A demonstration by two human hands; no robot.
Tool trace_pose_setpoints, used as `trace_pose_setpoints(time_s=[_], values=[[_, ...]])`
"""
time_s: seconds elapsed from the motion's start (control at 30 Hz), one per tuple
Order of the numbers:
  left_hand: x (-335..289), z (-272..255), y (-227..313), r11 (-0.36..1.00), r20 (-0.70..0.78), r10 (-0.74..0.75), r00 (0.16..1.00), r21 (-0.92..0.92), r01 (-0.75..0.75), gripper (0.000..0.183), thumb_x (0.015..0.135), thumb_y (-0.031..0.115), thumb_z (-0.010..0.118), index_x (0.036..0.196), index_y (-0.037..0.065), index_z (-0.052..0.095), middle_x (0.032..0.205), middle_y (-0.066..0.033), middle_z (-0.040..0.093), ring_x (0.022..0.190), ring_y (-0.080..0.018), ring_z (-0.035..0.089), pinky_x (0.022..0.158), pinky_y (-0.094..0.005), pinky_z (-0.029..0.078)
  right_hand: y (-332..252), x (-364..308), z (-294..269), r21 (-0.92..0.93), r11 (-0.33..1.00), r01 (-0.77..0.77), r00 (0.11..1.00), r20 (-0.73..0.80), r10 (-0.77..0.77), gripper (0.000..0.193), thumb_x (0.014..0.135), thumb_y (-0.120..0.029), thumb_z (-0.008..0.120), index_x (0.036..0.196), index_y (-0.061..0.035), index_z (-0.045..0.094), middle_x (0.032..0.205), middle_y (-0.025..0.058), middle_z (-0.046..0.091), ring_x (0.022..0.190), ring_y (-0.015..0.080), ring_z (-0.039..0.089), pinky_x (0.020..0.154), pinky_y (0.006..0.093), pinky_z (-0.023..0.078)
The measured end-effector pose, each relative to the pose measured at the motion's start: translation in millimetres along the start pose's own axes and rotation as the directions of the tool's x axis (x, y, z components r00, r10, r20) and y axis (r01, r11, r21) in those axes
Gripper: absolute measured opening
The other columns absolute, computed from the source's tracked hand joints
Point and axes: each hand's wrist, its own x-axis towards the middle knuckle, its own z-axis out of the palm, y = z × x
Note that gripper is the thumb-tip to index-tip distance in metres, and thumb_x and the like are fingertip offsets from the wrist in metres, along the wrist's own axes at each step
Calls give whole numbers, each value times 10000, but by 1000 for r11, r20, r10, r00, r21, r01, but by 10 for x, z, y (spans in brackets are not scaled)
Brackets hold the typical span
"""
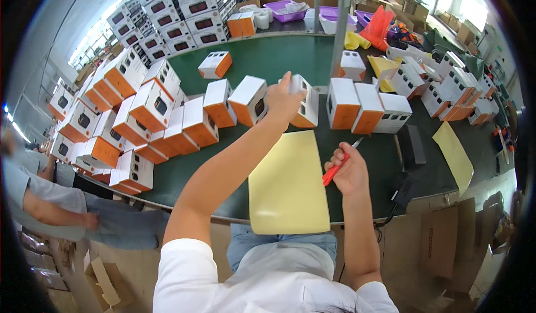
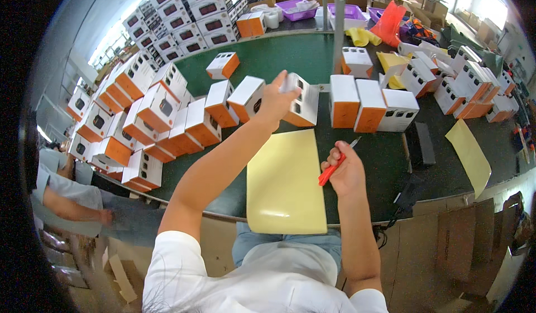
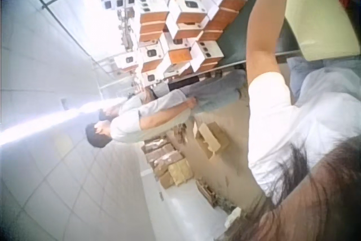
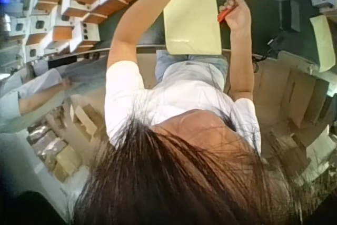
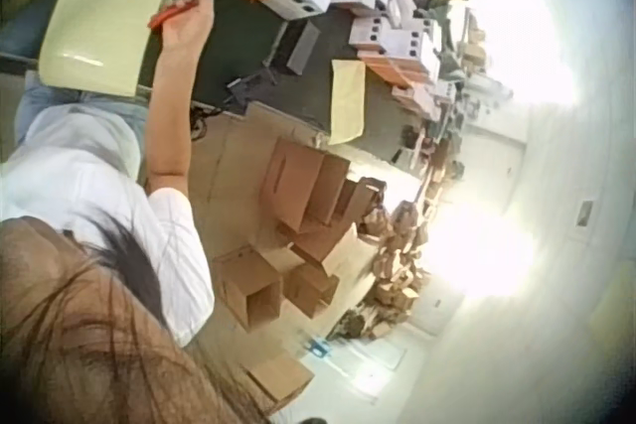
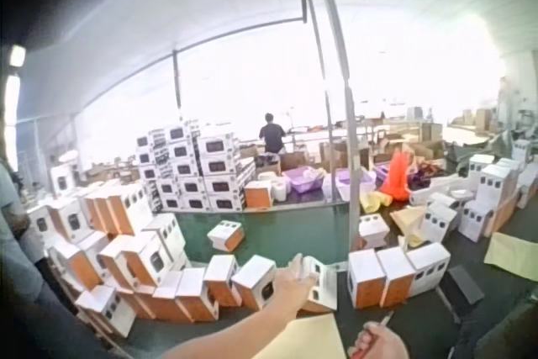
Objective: The recorder is using a tool to apply or remove labels and organize orange and white boxes on an assembly line.
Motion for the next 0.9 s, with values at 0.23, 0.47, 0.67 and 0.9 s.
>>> trace_pose_setpoints(time_s=[0.23,0.47,0.67,0.9], values=[[252,499,251,965,350,-207,913,-79,249,890,987,500,614,1656,118,170,1621,-194,342,1451,-351,395,960,-593,546,-32,135,-102,81,991,-102,995,-13,103,78,1005,-188,638,974,-123,606,739,-9,536,669,137,510,686,345,434],[986,402,268,891,574,-280,770,-144,431,496,1050,347,439,1411,8,432,1390,-216,620,1167,-388,661,954,-564,561,11,56,-56,190,962,-195,980,-9,200,105,1025,-191,592,960,-111,610,730,5,517,692,157,501,706,351,418],[1958,456,111,940,694,-299,655,96,328,487,996,300,516,1369,-11,482,1320,-253,655,1182,-371,677,945,-535,575,-1,-28,-80,250,941,-227,970,-24,240,97,1016,-166,589,943,-111,622,731,-1,517,701,154,504,731,353,427],[2875,1421,-64,913,364,120,924,325,-247,731,837,487,787,1368,25,586,1375,-239,625,1246,-365,632,1074,-473,480,48,-43,-123,285,918,-276,951,-59,304,89,1029,-144,581,965,-93,616,762,10,531,733,140,513,755,351,429]])
